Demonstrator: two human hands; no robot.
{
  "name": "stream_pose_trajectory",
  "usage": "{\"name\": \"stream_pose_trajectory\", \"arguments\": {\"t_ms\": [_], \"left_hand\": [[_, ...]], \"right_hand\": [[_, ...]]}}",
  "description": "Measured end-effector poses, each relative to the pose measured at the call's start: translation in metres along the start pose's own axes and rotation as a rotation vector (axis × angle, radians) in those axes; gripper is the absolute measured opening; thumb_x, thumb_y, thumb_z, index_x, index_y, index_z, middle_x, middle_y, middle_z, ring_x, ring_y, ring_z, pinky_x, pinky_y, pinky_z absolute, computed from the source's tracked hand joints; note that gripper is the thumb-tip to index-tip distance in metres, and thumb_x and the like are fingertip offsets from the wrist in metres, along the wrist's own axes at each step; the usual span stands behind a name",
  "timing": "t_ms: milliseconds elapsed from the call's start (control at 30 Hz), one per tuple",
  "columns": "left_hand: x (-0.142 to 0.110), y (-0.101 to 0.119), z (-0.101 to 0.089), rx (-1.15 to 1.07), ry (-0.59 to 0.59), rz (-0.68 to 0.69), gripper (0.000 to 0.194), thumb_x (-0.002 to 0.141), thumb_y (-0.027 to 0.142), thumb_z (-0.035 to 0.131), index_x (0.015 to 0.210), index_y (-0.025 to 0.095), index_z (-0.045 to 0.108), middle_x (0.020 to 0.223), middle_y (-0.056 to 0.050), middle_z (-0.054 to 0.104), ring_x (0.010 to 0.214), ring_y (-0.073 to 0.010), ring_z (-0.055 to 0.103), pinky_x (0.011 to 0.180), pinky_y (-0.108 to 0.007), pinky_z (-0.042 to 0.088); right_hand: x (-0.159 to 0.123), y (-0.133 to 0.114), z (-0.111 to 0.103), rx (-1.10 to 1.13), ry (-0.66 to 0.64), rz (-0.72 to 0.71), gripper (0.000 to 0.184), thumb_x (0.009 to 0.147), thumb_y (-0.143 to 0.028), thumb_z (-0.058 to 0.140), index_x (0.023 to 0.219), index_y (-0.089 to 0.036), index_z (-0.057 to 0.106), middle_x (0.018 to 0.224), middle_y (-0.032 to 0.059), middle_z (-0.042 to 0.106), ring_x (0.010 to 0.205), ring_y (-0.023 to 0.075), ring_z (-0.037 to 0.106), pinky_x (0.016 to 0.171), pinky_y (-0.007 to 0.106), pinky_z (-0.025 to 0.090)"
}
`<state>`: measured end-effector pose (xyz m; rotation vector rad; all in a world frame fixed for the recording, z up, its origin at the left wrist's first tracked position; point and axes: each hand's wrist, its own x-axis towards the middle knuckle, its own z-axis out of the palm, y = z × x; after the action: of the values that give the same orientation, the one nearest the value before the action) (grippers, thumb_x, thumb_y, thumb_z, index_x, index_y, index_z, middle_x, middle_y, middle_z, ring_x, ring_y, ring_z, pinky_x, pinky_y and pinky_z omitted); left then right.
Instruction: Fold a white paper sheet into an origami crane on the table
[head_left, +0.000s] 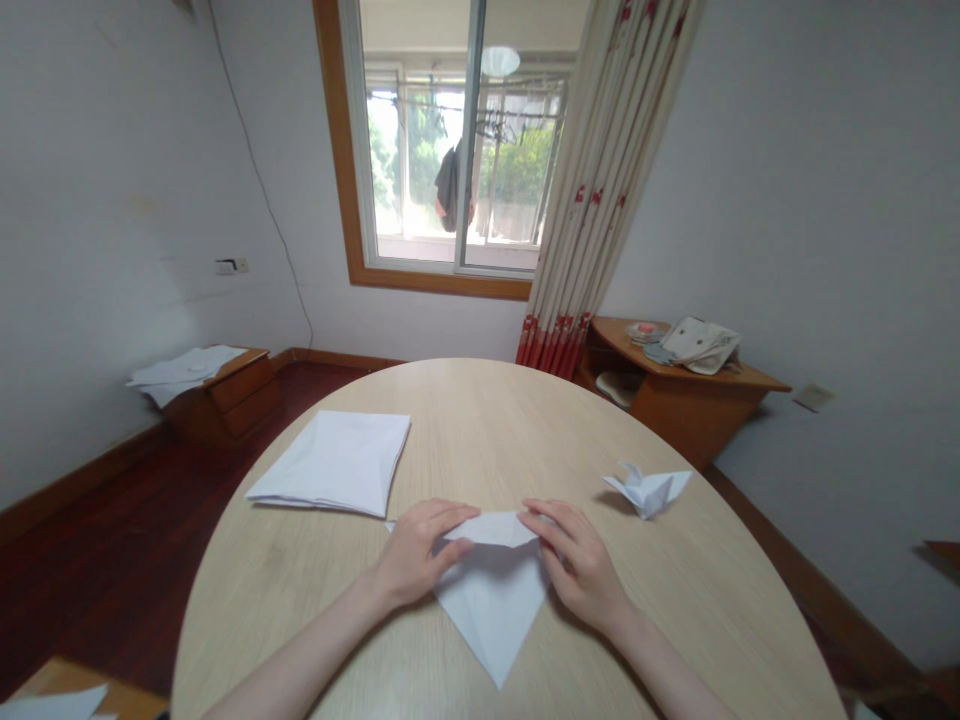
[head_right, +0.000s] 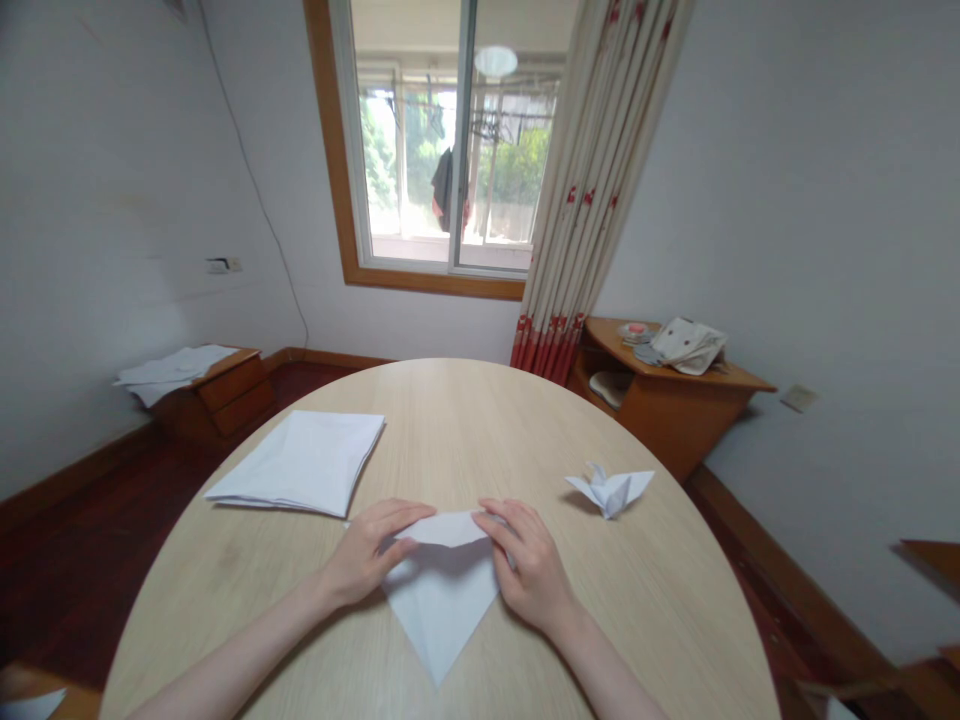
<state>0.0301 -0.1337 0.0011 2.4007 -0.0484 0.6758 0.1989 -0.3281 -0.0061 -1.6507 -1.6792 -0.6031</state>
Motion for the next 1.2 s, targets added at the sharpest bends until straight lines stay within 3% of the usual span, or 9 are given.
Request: {"name": "stream_pose_trajectory", "arguments": {"t_ms": [133, 300, 567, 767, 933, 1200], "left_hand": [[0.001, 0.002, -0.002, -0.038, -0.016, 0.013, 0.076, 0.092, 0.071, 0.016, 0.114, 0.02, 0.068, 0.111, -0.01, 0.07, 0.103, -0.025, 0.063, 0.091, -0.038, 0.046], [-0.001, 0.002, 0.0, -0.062, -0.023, -0.049, 0.08, 0.093, 0.07, 0.012, 0.112, 0.019, 0.07, 0.113, -0.01, 0.07, 0.106, -0.0245, 0.064, 0.093, -0.037, 0.046], [-0.003, 0.008, 0.004, -0.075, -0.006, -0.201, 0.058, 0.1, 0.048, 0.023, 0.102, 0.02, 0.073, 0.113, -0.007, 0.07, 0.106, -0.0225, 0.065, 0.093, -0.036, 0.046], [-0.001, 0.014, 0.007, -0.072, -0.018, -0.259, 0.041, 0.097, 0.04, 0.037, 0.111, 0.018, 0.069, 0.113, -0.006, 0.07, 0.106, -0.0213, 0.063, 0.094, -0.033, 0.045], [-0.001, 0.015, 0.008, -0.008, -0.065, -0.285, 0.036, 0.093, 0.034, 0.047, 0.118, 0.016, 0.065, 0.117, -0.009, 0.068, 0.107, -0.0223, 0.062, 0.096, -0.034, 0.045], [0.001, 0.018, 0.007, -0.023, -0.128, -0.285, 0.031, 0.091, 0.025, 0.047, 0.112, 0.019, 0.069, 0.11, -0.004, 0.072, 0.1, -0.0193, 0.067, 0.089, -0.027, 0.048]], "right_hand": [[0.001, -0.003, -0.005, 0.055, -0.048, -0.004, 0.043, 0.089, -0.01, 0.038, 0.127, -0.022, 0.052, 0.119, 0.0089, 0.066, 0.109, 0.0212, 0.061, 0.094, 0.043, 0.048], [0.0, -0.005, -0.004, 0.073, -0.074, 0.072, 0.036, 0.095, -0.02, 0.036, 0.126, -0.019, 0.054, 0.116, 0.0104, 0.068, 0.107, 0.0225, 0.063, 0.091, 0.041, 0.05], [0.002, -0.012, 0.0, 0.086, -0.166, 0.155, 0.03, 0.098, -0.026, 0.037, 0.113, -0.019, 0.062, 0.106, 0.0095, 0.07, 0.099, 0.022, 0.063, 0.085, 0.039, 0.052], [0.002, -0.015, 0.002, 0.049, -0.245, 0.15, 0.03, 0.098, -0.026, 0.039, 0.117, -0.019, 0.061, 0.112, 0.0099, 0.069, 0.102, 0.0234, 0.061, 0.088, 0.043, 0.05], [0.004, -0.019, 0.001, 0.03, -0.332, 0.15, 0.032, 0.097, -0.029, 0.041, 0.121, -0.02, 0.06, 0.114, 0.0108, 0.068, 0.103, 0.0247, 0.059, 0.089, 0.046, 0.049], [0.001, -0.021, 0.003, 0.019, -0.371, 0.106, 0.032, 0.094, -0.03, 0.048, 0.122, -0.02, 0.06, 0.125, 0.0115, 0.063, 0.115, 0.0261, 0.056, 0.098, 0.05, 0.044]]}}
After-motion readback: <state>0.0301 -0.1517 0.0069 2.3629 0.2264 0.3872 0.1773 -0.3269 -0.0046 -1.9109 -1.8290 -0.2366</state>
